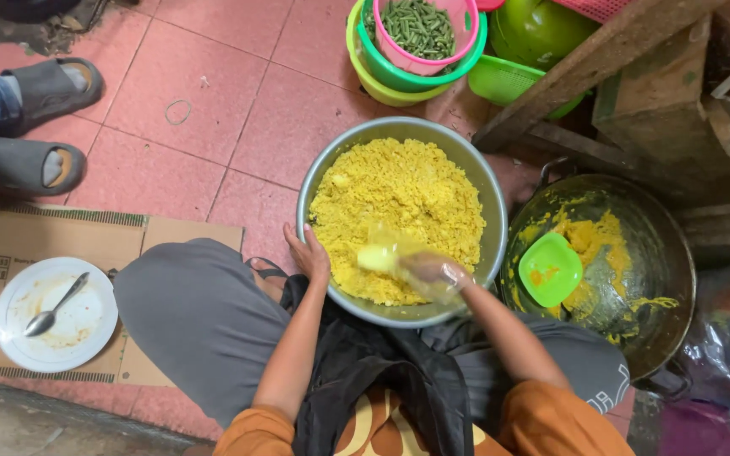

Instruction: Mixing and preparing yellow rice in a large metal basin.

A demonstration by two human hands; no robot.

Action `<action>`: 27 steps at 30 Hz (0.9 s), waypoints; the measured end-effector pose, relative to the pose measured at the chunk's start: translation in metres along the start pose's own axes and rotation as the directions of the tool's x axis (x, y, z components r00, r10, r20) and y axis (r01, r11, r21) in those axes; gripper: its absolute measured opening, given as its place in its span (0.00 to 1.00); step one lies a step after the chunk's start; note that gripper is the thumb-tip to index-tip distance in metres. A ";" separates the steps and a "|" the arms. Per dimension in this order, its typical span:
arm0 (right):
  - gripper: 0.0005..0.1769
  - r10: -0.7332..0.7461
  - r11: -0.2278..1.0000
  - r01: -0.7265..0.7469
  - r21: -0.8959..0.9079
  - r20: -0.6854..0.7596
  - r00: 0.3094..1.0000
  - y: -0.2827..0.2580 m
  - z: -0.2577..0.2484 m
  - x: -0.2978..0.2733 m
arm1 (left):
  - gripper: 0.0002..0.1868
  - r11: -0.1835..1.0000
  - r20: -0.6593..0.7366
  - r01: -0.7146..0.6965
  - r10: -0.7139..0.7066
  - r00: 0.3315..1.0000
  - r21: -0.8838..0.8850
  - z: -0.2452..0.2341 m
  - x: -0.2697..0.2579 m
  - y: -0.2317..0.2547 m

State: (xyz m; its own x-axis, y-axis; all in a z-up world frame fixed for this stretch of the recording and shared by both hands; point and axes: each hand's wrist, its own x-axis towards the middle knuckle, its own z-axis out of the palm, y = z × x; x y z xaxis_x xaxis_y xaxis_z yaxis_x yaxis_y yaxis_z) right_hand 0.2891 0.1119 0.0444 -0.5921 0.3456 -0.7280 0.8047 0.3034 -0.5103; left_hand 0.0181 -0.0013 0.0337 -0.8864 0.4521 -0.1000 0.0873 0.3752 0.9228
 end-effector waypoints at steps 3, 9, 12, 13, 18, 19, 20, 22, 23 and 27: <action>0.38 0.083 0.996 -0.085 0.002 -0.228 0.970 -0.037 -0.057 0.010 | 0.36 0.999 -0.018 -0.034 0.034 0.999 -0.014 0.007 0.005 0.005; 0.28 0.241 0.203 0.409 0.890 -0.450 0.860 -0.185 -0.049 0.010 | 0.36 0.998 -0.028 -0.048 0.049 0.998 0.034 0.002 0.003 0.004; 0.37 0.105 0.979 -0.063 0.193 -0.222 0.969 -0.062 0.042 0.110 | 0.36 0.999 0.007 -0.028 0.028 1.000 -0.019 -0.003 0.003 0.002; 0.36 -0.016 0.994 0.006 -0.105 -0.097 0.995 -0.029 0.062 0.117 | 0.36 0.999 0.009 -0.032 0.033 0.999 -0.041 0.000 0.003 -0.001; 0.38 0.070 0.995 -0.073 -0.072 -0.047 0.996 0.010 0.096 0.050 | 0.36 0.993 -0.016 -0.092 0.091 0.996 -0.073 0.011 0.014 -0.012; 0.37 0.085 0.996 -0.083 0.025 -0.087 0.993 -0.006 0.088 0.030 | 0.36 0.997 -0.017 -0.063 0.063 0.998 -0.033 0.010 0.011 -0.008; 0.39 0.101 0.989 -0.086 0.121 -0.126 0.987 -0.021 0.081 0.010 | 0.36 0.999 -0.018 -0.035 0.035 0.999 0.006 0.009 0.008 -0.004; 0.38 0.114 0.991 -0.102 0.088 -0.139 0.984 -0.025 0.085 0.021 | 0.35 0.999 -0.018 -0.022 0.022 1.000 0.031 0.009 0.005 -0.006; 0.39 0.121 0.992 -0.114 0.053 -0.143 0.982 -0.027 0.084 0.029 | 0.35 0.998 -0.027 -0.003 0.005 1.000 0.063 0.009 0.007 -0.006; 0.38 0.087 0.996 -0.083 0.029 -0.150 0.985 -0.064 0.083 0.006 | 0.34 0.996 -0.043 -0.015 0.019 0.999 0.088 0.009 0.007 0.005</action>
State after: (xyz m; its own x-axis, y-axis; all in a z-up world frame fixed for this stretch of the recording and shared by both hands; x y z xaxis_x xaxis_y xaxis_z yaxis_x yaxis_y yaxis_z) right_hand 0.2372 0.0206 0.0344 -0.5202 0.4996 -0.6927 0.8520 0.2474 -0.4614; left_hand 0.0163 0.0114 0.0345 -0.9033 0.4239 -0.0659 0.1407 0.4379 0.8880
